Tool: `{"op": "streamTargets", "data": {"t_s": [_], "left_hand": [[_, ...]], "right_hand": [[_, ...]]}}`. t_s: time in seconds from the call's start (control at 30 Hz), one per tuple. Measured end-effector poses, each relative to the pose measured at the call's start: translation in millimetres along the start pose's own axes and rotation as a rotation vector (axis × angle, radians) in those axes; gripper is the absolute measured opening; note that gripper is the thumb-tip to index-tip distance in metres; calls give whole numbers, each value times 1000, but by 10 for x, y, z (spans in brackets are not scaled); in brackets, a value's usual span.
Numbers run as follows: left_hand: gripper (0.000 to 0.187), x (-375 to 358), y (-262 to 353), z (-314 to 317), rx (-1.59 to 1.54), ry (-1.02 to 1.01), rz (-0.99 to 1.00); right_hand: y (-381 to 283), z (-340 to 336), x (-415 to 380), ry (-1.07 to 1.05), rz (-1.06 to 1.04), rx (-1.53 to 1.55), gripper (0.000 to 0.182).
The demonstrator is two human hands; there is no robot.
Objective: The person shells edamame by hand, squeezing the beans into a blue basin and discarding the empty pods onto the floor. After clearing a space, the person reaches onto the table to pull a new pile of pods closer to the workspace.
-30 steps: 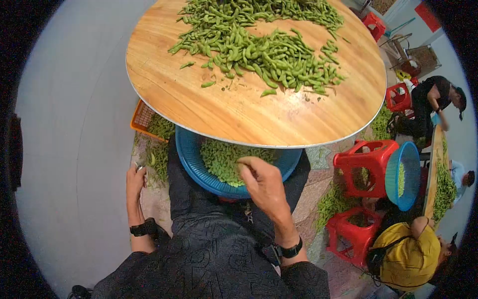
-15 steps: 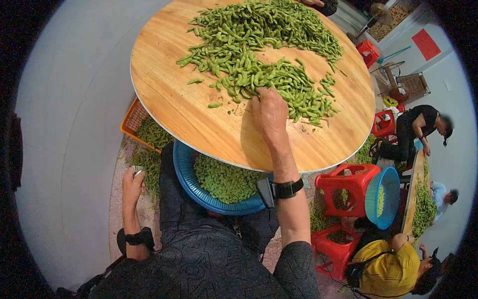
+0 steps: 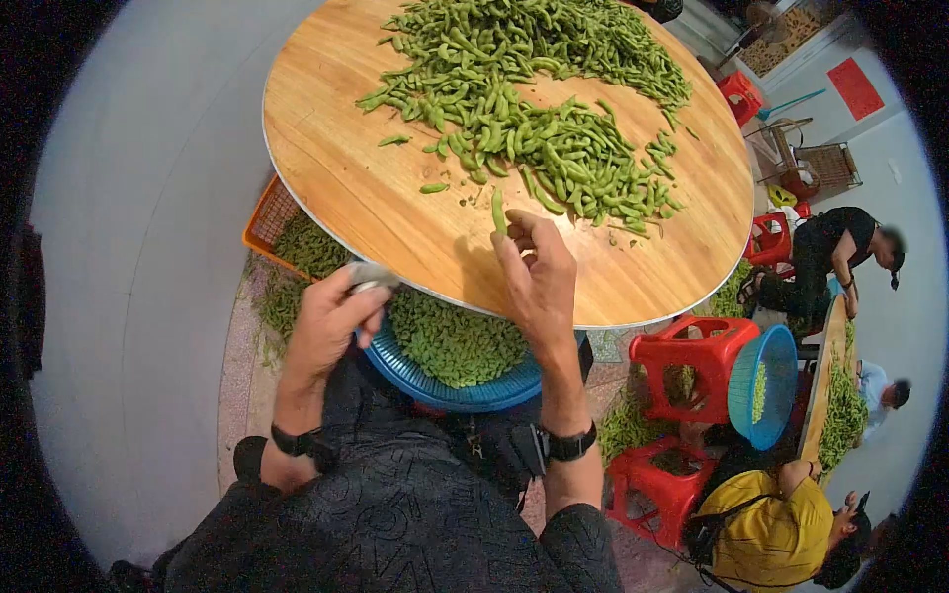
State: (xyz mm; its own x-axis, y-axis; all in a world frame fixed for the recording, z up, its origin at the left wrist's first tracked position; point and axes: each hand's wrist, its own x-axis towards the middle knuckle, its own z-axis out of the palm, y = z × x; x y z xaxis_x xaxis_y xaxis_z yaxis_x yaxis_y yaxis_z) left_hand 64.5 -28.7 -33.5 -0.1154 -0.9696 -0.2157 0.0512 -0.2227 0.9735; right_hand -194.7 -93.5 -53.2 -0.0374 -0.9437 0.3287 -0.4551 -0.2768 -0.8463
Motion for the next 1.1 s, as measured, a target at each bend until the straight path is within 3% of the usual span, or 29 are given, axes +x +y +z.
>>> {"op": "streamTargets", "data": {"t_s": [0.07,0.1,0.13,0.2,0.47,1.1], "left_hand": [[22,126,83,241,-58,-82,-10],[22,172,111,338,-46,-83,-19],[23,215,136,427,-83,-111,-7],[23,268,137,548,-106,-142,-5],[17,249,146,710,-154,-220,27],[14,156,205,708,-120,-238,15]], "right_hand": [[-87,10,-183,-25,-17,170,27],[-184,-3,-290,-48,129,278,28],[-198,-1,-357,-42,137,290,28],[-215,1,-473,-34,26,263,28],[-297,-118,-625,4,-102,144,34],[-401,-181,-697,37,-102,122,36]]}}
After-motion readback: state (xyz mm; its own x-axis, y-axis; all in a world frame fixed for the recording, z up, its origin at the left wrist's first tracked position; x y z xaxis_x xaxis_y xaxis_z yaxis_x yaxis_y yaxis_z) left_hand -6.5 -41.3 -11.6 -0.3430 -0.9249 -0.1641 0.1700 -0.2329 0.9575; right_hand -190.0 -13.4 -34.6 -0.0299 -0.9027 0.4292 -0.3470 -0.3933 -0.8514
